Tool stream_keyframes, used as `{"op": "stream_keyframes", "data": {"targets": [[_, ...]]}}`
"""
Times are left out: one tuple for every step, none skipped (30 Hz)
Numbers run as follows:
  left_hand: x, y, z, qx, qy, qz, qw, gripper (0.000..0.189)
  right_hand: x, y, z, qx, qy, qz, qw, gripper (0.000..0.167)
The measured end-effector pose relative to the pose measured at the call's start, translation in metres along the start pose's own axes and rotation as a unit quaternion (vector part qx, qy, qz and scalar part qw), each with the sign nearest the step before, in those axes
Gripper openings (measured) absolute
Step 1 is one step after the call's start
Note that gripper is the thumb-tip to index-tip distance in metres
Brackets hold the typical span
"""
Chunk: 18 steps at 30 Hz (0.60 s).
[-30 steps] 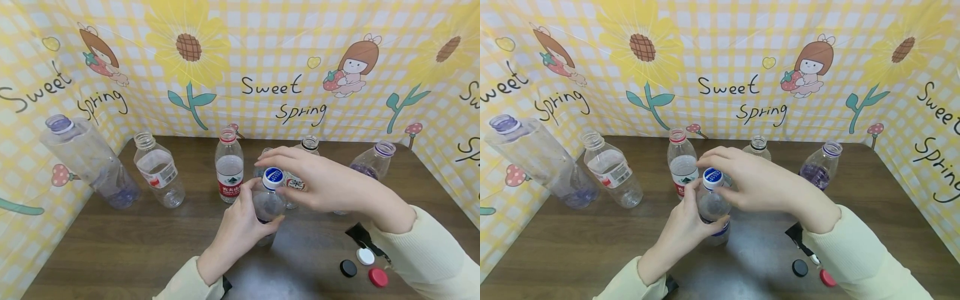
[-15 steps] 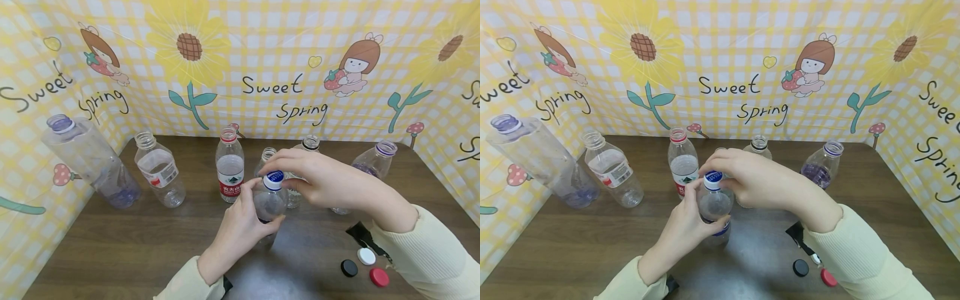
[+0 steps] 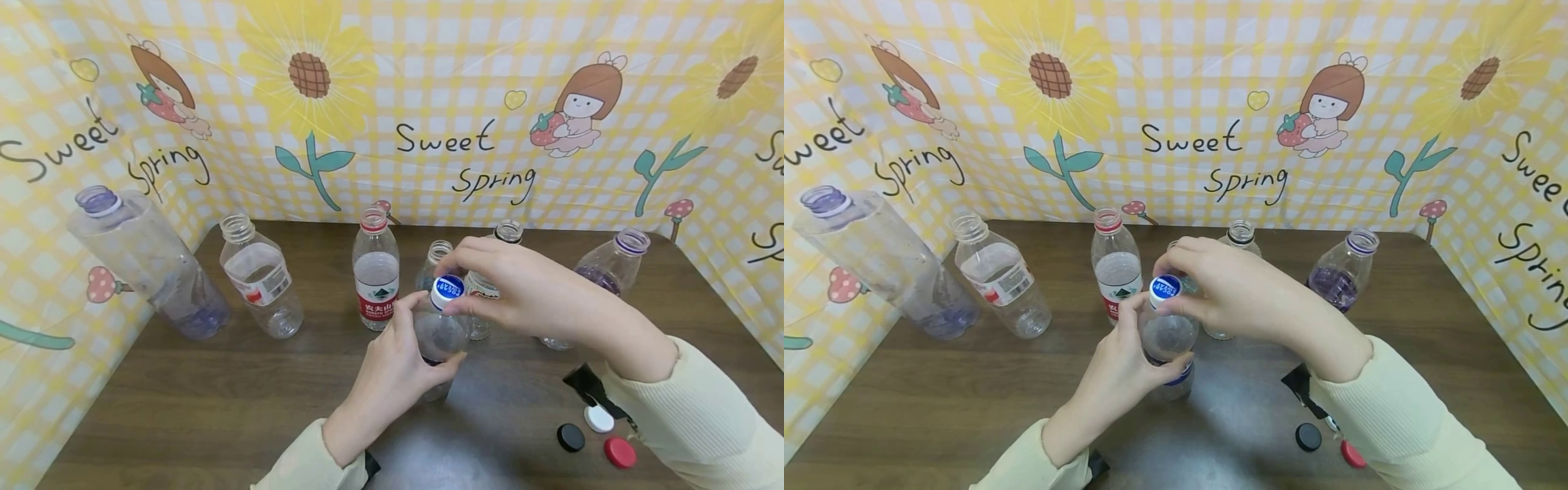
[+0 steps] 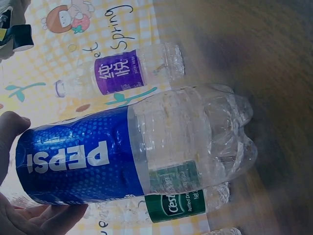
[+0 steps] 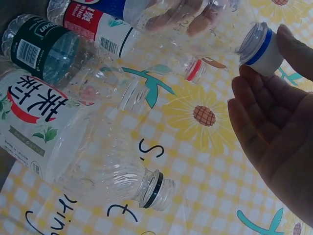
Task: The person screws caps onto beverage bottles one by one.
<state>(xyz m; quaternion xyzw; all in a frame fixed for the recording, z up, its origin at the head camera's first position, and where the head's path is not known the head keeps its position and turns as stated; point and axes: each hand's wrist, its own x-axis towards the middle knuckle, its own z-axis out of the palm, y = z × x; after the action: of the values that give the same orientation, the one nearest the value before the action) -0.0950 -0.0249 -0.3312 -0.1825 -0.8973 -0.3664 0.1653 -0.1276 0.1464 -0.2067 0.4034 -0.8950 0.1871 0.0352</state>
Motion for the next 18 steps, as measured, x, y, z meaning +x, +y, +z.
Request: {"op": "stream_keyframes", "data": {"targets": [[0.0000, 0.0001, 0.0000, 0.000, -0.001, 0.000, 1.0000, 0.082, 0.0002, -0.0006, -0.0001, -0.003, -0.001, 0.007, 1.0000, 0.028], [0.0000, 0.0001, 0.0001, 0.000, -0.002, 0.000, 1.0000, 0.082, 0.0005, -0.0011, -0.0002, -0.005, -0.002, 0.013, 0.9999, 0.028], [0.0001, -0.0001, 0.0003, 0.000, -0.003, -0.001, 1.0000, 0.081, 0.0006, -0.0016, -0.0005, -0.007, -0.003, 0.019, 0.9998, 0.028], [0.0001, -0.0001, 0.0003, 0.000, -0.004, -0.002, 1.0000, 0.081, 0.0010, -0.0021, -0.0006, -0.008, -0.005, 0.024, 0.9997, 0.029], [0.0001, -0.0002, 0.0003, 0.000, -0.004, -0.003, 1.0000, 0.081, 0.0011, -0.0025, -0.0007, -0.009, -0.005, 0.028, 0.9996, 0.029], [0.0002, -0.0003, 0.0004, -0.001, -0.004, -0.003, 1.0000, 0.081, 0.0013, -0.0027, -0.0008, -0.010, -0.005, 0.029, 0.9995, 0.029], [0.0002, -0.0003, 0.0004, -0.001, -0.004, -0.005, 1.0000, 0.081, 0.0013, -0.0027, -0.0008, -0.010, -0.005, 0.031, 0.9994, 0.029], [0.0002, -0.0004, 0.0007, 0.000, -0.004, -0.005, 1.0000, 0.081, 0.0012, -0.0027, -0.0009, -0.011, -0.004, 0.030, 0.9995, 0.029], [0.0002, -0.0004, 0.0008, 0.000, -0.003, -0.006, 1.0000, 0.081, 0.0010, -0.0023, -0.0011, -0.010, -0.003, 0.027, 0.9996, 0.030], [0.0001, -0.0004, 0.0010, 0.001, -0.002, -0.006, 1.0000, 0.081, 0.0006, -0.0017, -0.0013, -0.010, -0.003, 0.021, 0.9997, 0.031], [0.0002, -0.0005, 0.0014, 0.002, 0.001, -0.005, 1.0000, 0.081, 0.0002, -0.0008, -0.0014, -0.008, -0.003, 0.012, 0.9999, 0.032], [0.0002, -0.0005, 0.0016, 0.003, 0.002, -0.005, 1.0000, 0.081, -0.0006, 0.0001, -0.0018, -0.007, -0.003, 0.003, 1.0000, 0.034], [0.0002, -0.0004, 0.0016, 0.003, 0.003, -0.005, 1.0000, 0.081, -0.0015, 0.0012, -0.0023, -0.005, -0.005, -0.007, 1.0000, 0.036], [0.0001, -0.0003, 0.0015, 0.003, 0.005, -0.004, 1.0000, 0.082, -0.0024, 0.0023, -0.0028, -0.004, -0.006, -0.018, 0.9998, 0.037], [0.0002, -0.0002, 0.0015, 0.004, 0.006, -0.003, 1.0000, 0.082, -0.0033, 0.0035, -0.0033, -0.001, -0.010, -0.028, 0.9996, 0.039], [0.0003, -0.0004, 0.0015, 0.004, 0.007, -0.002, 1.0000, 0.082, -0.0040, 0.0044, -0.0037, 0.000, -0.012, -0.038, 0.9992, 0.041], [0.0003, -0.0003, 0.0013, 0.004, 0.007, -0.001, 1.0000, 0.082, -0.0046, 0.0052, -0.0040, 0.000, -0.013, -0.045, 0.9989, 0.043], [0.0003, -0.0003, 0.0011, 0.005, 0.007, -0.001, 1.0000, 0.082, -0.0052, 0.0059, -0.0043, -0.001, -0.014, -0.050, 0.9986, 0.044]]}}
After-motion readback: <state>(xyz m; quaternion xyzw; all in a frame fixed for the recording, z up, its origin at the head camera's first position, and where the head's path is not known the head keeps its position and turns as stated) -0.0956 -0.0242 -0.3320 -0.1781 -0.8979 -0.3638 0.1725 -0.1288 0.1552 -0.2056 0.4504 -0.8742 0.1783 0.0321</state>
